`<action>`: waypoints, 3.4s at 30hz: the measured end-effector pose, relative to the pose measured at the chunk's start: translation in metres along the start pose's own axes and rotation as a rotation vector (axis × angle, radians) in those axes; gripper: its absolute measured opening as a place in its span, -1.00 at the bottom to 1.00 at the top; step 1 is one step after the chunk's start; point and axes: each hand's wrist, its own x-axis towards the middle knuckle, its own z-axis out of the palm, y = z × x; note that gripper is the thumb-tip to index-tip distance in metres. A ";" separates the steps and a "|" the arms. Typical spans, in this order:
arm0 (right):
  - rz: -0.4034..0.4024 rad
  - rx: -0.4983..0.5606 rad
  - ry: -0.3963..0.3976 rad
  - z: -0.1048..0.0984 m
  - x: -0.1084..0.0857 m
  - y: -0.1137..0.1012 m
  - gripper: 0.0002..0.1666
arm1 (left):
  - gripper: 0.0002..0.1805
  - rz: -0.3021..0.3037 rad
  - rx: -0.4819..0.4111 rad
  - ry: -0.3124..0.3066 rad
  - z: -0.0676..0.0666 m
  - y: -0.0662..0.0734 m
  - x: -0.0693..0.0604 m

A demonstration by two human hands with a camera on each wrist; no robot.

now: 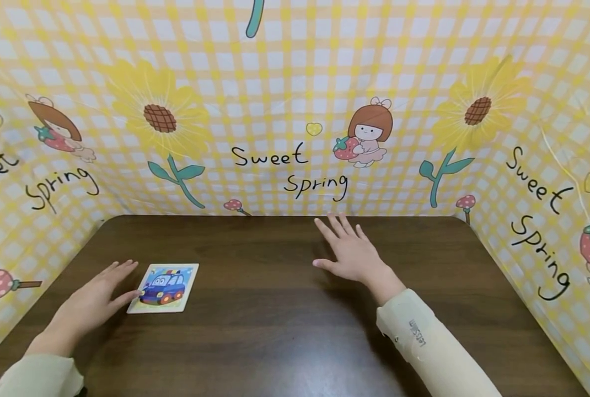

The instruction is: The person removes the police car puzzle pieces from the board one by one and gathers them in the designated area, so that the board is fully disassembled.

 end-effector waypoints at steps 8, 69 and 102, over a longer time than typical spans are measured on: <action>-0.051 0.028 -0.044 0.003 0.023 -0.030 0.06 | -0.16 -0.046 0.020 -0.111 0.002 0.006 0.010; -0.231 0.059 -0.415 0.054 0.075 -0.164 -0.24 | -0.33 0.092 -0.031 -0.168 0.024 0.090 0.035; -0.225 0.094 -0.411 0.037 0.028 -0.087 -0.26 | -0.44 0.242 0.056 -0.215 0.039 0.162 0.054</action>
